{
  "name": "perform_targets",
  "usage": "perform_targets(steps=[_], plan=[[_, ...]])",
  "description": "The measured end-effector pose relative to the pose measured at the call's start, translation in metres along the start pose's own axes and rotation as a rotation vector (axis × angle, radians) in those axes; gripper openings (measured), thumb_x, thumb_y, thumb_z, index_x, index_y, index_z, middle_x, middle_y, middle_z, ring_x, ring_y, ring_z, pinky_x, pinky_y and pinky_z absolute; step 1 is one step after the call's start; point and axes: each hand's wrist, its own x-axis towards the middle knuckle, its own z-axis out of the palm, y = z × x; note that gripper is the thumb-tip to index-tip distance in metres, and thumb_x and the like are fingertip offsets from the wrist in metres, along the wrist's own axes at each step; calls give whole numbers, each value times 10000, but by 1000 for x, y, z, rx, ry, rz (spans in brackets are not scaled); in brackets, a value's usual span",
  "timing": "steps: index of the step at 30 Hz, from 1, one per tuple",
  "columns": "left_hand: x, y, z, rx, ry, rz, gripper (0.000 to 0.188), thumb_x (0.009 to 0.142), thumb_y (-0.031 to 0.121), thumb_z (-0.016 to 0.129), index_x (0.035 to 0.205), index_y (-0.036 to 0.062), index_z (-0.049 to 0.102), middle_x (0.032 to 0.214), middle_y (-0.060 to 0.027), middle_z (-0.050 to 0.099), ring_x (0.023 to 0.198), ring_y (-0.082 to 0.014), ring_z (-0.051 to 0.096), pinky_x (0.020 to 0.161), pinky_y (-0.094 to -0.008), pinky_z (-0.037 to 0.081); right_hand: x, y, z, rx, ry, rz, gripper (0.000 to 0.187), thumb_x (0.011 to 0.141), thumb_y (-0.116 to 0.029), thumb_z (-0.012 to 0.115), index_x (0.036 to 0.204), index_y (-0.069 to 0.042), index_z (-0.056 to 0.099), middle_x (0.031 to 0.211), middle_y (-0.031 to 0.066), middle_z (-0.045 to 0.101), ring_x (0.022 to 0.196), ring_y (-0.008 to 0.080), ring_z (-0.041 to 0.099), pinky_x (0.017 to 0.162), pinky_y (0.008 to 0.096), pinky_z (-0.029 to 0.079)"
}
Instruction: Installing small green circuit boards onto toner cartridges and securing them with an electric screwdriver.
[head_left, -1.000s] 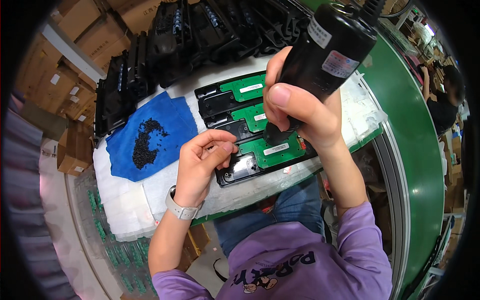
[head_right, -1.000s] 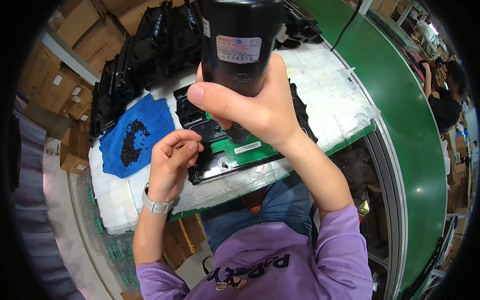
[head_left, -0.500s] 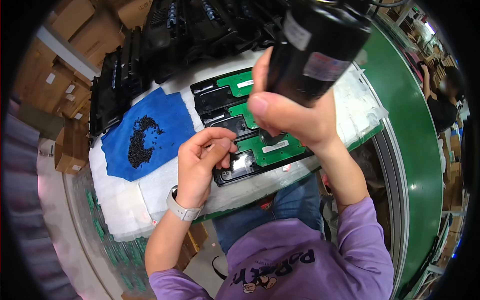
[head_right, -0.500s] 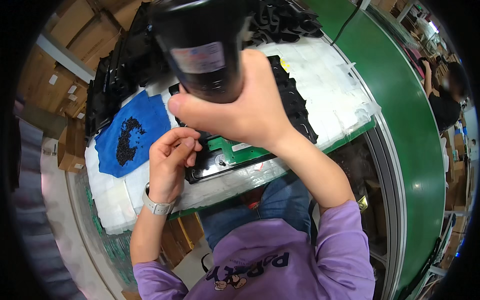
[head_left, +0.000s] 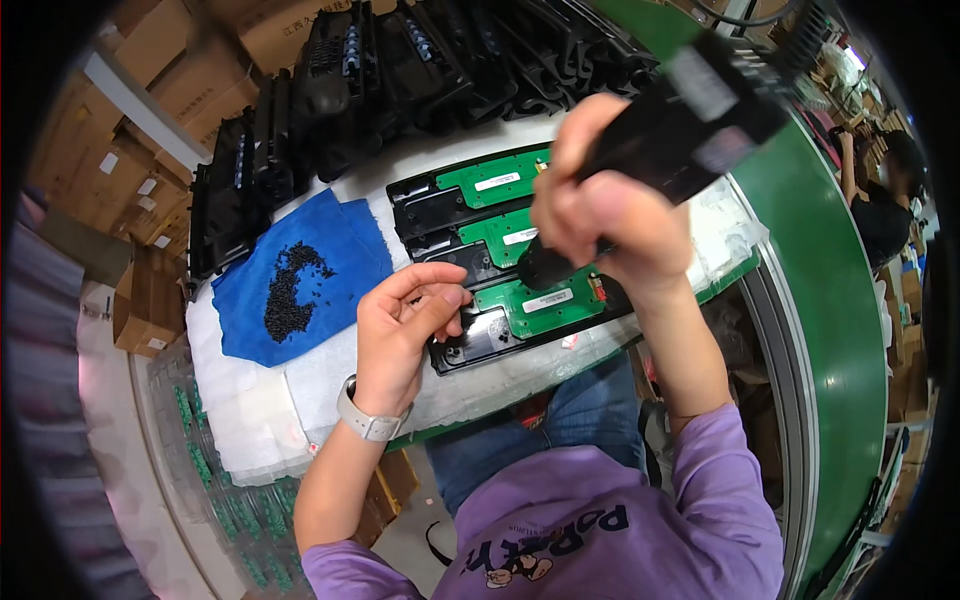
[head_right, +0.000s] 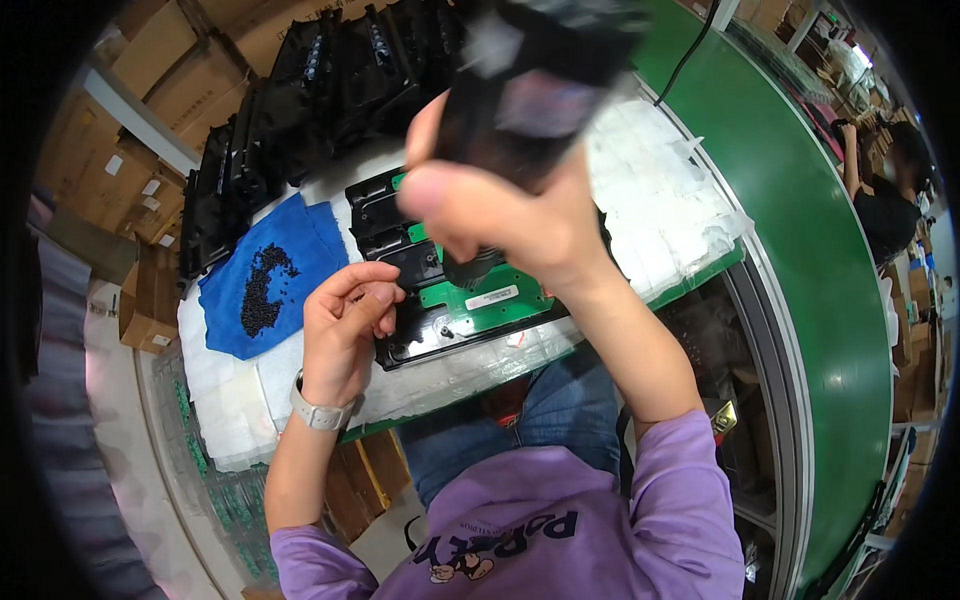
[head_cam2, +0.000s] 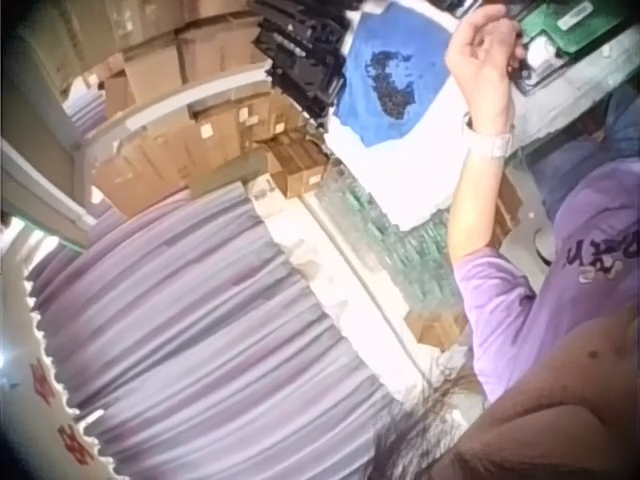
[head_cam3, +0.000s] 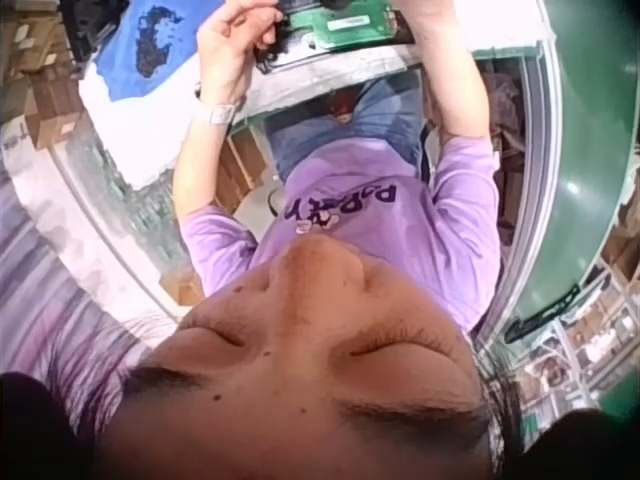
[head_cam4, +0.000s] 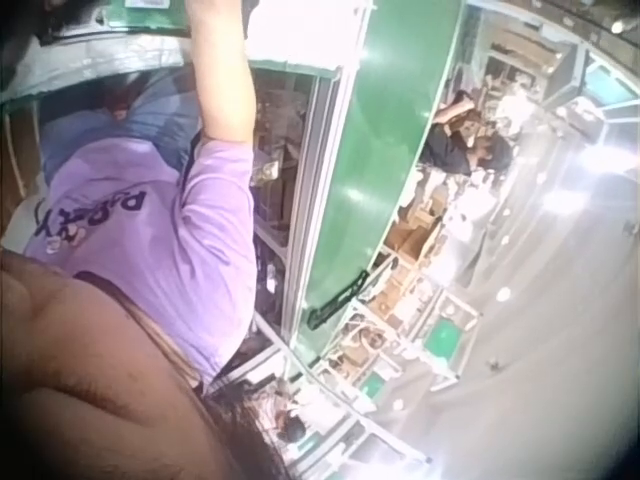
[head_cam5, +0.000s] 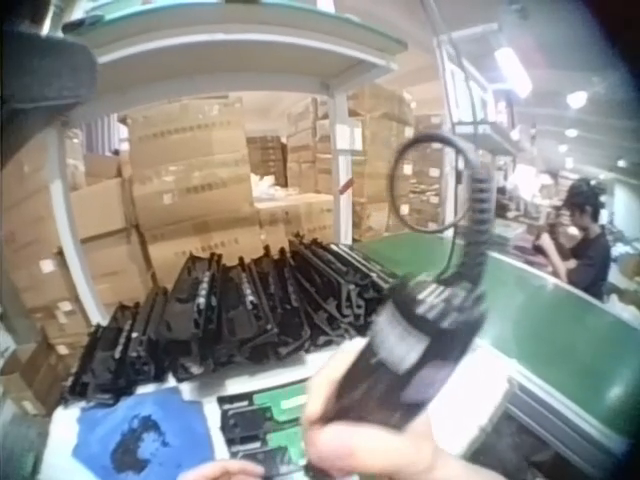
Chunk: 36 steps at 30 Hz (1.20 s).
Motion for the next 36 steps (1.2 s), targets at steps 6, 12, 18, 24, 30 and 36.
perform_targets(steps=[6,12,18,24,30,36], plan=[[-7,10,3,37,-70,-32,162,814,27,611,965,-29,627,818,-94,658,604,-78,573,519,-173,409,0,-5,-1,482,152,-203,212,884,-218,421,944,-37,513,561,28,446,422,130,440,486,300,415],[-8,14,2,116,-109,-30,155,808,49,633,944,-25,640,802,-83,666,620,-84,595,523,-167,419,-3,-1,1,434,194,-244,203,875,-221,426,934,-49,515,559,23,442,420,128,433,490,306,418],[-8,15,3,120,-59,-51,152,798,39,643,936,-23,635,794,-71,661,644,-85,608,536,-171,430,-2,3,0,464,225,-207,196,869,-224,432,916,-51,513,554,19,438,414,125,420,486,307,411],[-10,18,4,174,-67,-67,142,785,10,648,921,-28,631,781,-68,650,658,-104,617,561,-186,458,-1,5,2,528,254,-130,201,869,-235,442,884,-49,515,549,14,438,414,125,419,488,307,410],[-10,15,3,134,-90,-46,146,764,-43,645,907,-57,617,772,-95,643,653,-119,617,584,-199,486,2,4,7,508,257,-67,187,873,-227,453,866,-50,515,547,11,450,427,127,436,498,302,411],[-8,15,-6,50,-54,-68,220,772,-19,646,985,-34,593,856,-119,649,667,-105,614,548,-183,456,17,6,11,615,272,-21,179,847,-223,518,825,-45,524,552,13,469,436,128,456,495,296,406]])
